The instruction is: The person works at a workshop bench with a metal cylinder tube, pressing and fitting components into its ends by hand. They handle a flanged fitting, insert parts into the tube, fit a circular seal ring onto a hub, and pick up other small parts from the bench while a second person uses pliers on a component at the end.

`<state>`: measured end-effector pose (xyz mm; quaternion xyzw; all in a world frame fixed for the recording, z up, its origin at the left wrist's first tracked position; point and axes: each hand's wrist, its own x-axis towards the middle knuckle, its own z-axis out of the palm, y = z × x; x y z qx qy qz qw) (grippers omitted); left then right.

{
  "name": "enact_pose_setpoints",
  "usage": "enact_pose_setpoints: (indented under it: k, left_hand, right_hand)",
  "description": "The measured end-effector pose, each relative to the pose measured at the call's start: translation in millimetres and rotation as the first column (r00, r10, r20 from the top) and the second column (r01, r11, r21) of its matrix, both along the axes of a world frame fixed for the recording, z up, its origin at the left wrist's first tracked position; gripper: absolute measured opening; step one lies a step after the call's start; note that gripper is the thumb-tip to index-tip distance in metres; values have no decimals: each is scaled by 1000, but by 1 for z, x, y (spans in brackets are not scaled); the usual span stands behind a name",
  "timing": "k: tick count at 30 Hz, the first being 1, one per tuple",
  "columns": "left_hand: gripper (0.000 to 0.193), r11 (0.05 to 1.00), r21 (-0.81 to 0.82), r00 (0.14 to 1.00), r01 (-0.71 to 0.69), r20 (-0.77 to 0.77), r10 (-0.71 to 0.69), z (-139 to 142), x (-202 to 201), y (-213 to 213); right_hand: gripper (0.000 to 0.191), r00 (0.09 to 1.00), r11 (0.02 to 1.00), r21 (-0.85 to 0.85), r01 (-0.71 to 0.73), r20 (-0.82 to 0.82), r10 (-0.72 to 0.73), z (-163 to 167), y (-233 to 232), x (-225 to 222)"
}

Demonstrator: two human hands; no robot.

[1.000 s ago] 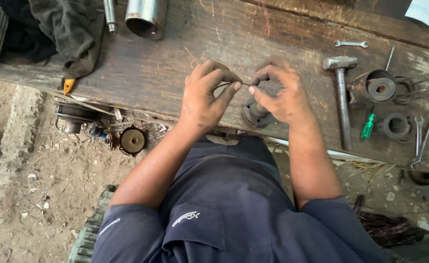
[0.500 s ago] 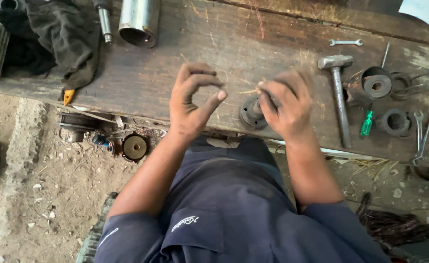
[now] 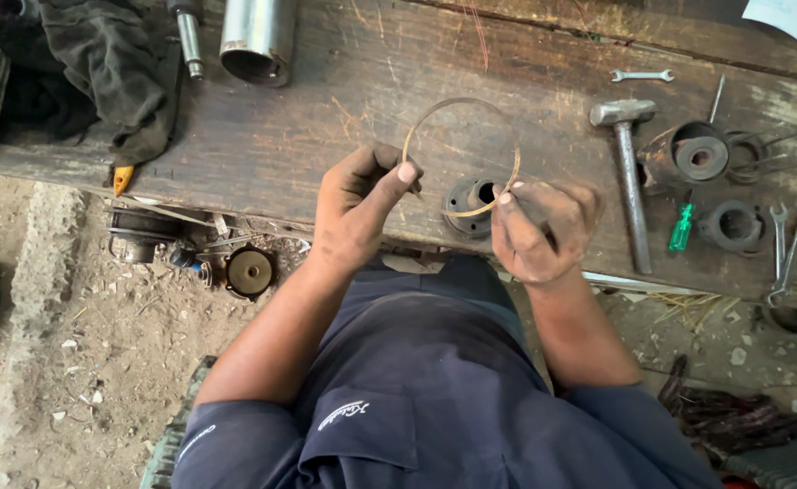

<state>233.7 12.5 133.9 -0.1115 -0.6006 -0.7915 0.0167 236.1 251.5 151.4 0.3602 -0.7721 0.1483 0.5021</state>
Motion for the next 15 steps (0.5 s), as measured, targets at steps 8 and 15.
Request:
enact_pose_setpoints:
  k: [8, 15]
  left_hand:
    - [16, 999, -45, 999, -26, 41, 28, 11, 1, 6]
    - [25, 962, -269, 996, 37, 82, -15, 5, -1, 3]
  right_hand:
    - [31, 999, 1000, -27, -11, 31, 12, -4, 3, -1]
    - [24, 976, 980, -187, 61, 219, -19, -2, 23, -4]
